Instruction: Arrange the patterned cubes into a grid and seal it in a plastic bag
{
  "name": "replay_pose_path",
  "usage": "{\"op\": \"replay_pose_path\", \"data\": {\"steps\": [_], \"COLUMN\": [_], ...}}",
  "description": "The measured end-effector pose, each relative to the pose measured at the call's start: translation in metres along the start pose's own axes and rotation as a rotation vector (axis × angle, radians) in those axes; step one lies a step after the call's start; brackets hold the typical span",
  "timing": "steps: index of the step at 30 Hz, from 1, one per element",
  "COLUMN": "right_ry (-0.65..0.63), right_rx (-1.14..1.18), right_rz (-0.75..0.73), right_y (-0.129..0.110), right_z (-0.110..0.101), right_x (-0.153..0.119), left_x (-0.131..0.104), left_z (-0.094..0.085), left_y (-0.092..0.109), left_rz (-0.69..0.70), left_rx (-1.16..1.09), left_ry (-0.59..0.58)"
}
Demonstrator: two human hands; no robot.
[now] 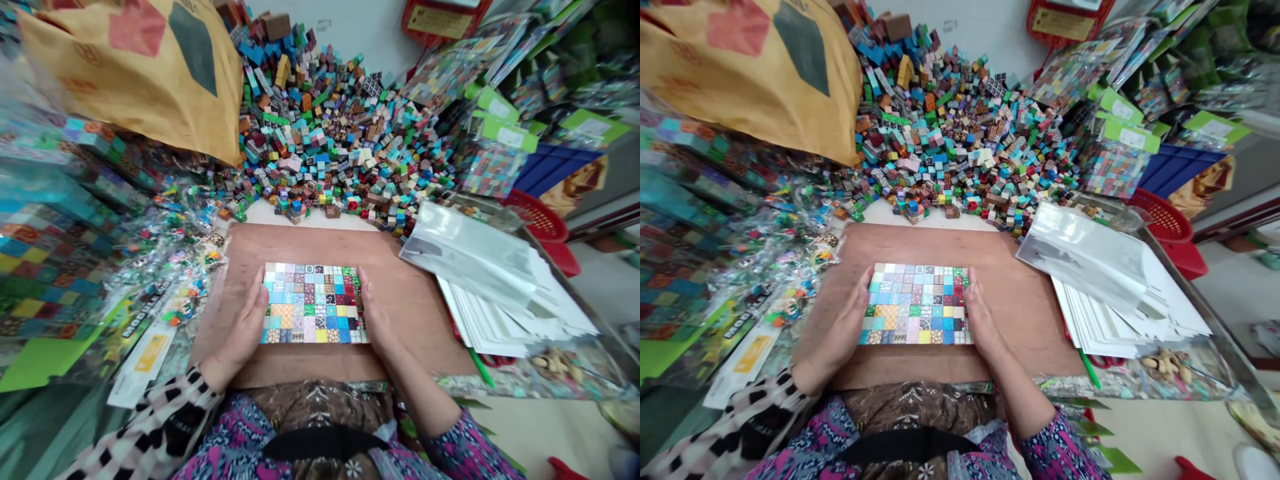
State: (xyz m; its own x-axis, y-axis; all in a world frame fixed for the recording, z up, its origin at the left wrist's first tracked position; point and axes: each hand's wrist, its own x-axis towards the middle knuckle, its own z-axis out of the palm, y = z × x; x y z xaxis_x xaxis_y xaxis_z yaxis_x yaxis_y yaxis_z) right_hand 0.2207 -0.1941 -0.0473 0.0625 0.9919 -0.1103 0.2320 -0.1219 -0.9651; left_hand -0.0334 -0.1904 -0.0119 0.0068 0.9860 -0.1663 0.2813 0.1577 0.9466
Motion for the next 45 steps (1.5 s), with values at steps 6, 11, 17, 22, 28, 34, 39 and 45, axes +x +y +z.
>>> {"op": "replay_pose_path", "data": {"steps": [6,11,17,22,28,34,39,45], "right_ry": [-0.003,-0.006,-0.116,-0.424,-0.541,-0.675,-0.702,-0.72], "right_rx": [-0.051,-0.046,-0.102,-0.2,-0.228,-0.192,-0.219,-0.233], "right_rz": [0.044,0.053,0.353,0.491,0.58,0.522,0.623,0.646], "right_y": [0.001,-0.011,-0.037,-0.056,-0.072,-0.079,-0.086,-0.093], "right_z": [-0.001,-0.011,-0.05,-0.06,-0.05,-0.048,-0.045,-0.04], "right_x": [0.0,0.001,-0.003,0.0,0.013,0.023,0.03,0.034], "left_x": [0.001,0.004,0.021,0.029,0.042,0.053,0.054,0.058], "left_z": [-0.003,-0.012,-0.036,-0.047,-0.049,-0.048,-0.049,-0.044], "left_y": [0.0,0.003,0.016,0.046,0.066,0.075,0.081,0.08], "left_rz": [-0.009,-0.048,-0.188,-0.491,-0.597,-0.678,-0.713,-0.782], "left_rx": [0.035,0.018,0.099,0.21,0.138,0.115,0.111,0.096], "left_ry": [-0.045,-0.038,-0.078,-0.265,-0.54,-0.704,-0.809,-0.841]}}
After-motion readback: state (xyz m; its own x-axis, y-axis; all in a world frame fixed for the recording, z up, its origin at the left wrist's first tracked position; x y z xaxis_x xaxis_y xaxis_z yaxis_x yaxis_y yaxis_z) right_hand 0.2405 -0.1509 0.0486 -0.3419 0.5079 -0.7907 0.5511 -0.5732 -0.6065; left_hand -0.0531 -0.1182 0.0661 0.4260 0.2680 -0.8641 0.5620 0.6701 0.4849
